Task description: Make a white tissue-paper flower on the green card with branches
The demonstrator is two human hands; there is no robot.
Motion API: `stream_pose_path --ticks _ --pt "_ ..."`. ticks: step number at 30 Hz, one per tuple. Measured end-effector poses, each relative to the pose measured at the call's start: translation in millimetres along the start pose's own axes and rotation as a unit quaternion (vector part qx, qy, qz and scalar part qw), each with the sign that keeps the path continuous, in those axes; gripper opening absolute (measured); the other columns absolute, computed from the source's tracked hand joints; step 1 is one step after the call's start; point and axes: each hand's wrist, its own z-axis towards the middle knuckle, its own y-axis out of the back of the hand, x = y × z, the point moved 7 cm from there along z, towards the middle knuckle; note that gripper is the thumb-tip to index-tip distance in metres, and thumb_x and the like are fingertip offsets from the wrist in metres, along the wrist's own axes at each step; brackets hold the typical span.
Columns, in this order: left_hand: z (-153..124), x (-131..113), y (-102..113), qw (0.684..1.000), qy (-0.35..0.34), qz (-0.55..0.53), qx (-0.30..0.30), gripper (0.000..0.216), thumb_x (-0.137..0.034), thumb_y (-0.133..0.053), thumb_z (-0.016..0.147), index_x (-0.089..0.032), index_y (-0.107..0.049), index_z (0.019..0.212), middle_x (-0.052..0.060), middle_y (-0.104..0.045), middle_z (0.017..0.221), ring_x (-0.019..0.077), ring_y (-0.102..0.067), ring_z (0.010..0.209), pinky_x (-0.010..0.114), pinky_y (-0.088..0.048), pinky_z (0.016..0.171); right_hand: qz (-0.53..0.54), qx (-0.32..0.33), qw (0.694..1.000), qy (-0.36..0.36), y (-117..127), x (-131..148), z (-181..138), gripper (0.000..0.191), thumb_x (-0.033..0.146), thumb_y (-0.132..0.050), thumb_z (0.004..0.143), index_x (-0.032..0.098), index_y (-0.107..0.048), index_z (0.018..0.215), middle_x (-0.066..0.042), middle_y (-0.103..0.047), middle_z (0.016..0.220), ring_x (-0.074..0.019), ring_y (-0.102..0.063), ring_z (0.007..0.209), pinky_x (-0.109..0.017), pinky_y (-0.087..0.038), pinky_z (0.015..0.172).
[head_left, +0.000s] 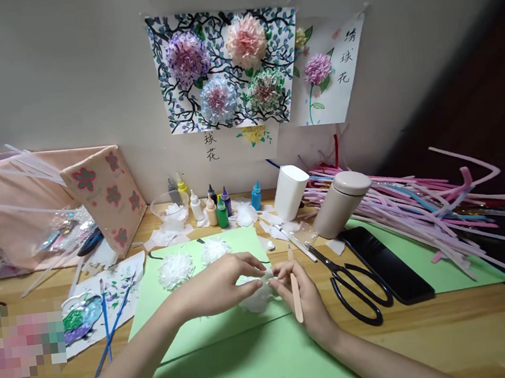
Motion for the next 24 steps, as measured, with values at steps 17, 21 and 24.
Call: stream_pose_path --ticks 17,21,24 --pt "9 23 -21 0.986 0.141 -0.076 -0.036 0.019 -0.030 -0.053 0.081 -0.015 -0.064 0.083 0.004 -0.067 0.083 0.0154 -0.060 0.073 0.024 -0.043 0.063 -0.064 0.030 0.989 0.128 -6 22 -6 0.022 0.019 -0.058 0.083 0.022 -0.039 0.074 -0.002 -0.056 0.081 -0.0155 -0.057 0.078 -0.028 -0.045 0.071" --pt "2 27 2 0.987 0.139 -0.021 -0.075 0.018 -0.027 -0.051 0.081 -0.017 -0.066 0.081 0.003 -0.068 0.085 0.0155 -0.060 0.075 0.025 -0.043 0.065 -0.046 0.056 0.993 0.091 -6 17 -9 0.018 0.028 -0.053 0.087 0.021 -0.043 0.074 -0.001 -0.057 0.074 -0.0150 -0.055 0.069 -0.028 -0.043 0.065" --pt "-9 31 30 0.976 0.164 0.055 -0.136 0.020 -0.027 -0.049 0.083 -0.018 -0.067 0.084 0.004 -0.068 0.087 0.0172 -0.059 0.078 0.026 -0.042 0.068 -0.013 0.115 0.992 0.051 -10 9 -15 0.034 0.040 -0.029 0.096 0.020 -0.056 0.086 0.001 -0.054 0.061 -0.0140 -0.049 0.054 -0.027 -0.038 0.053"
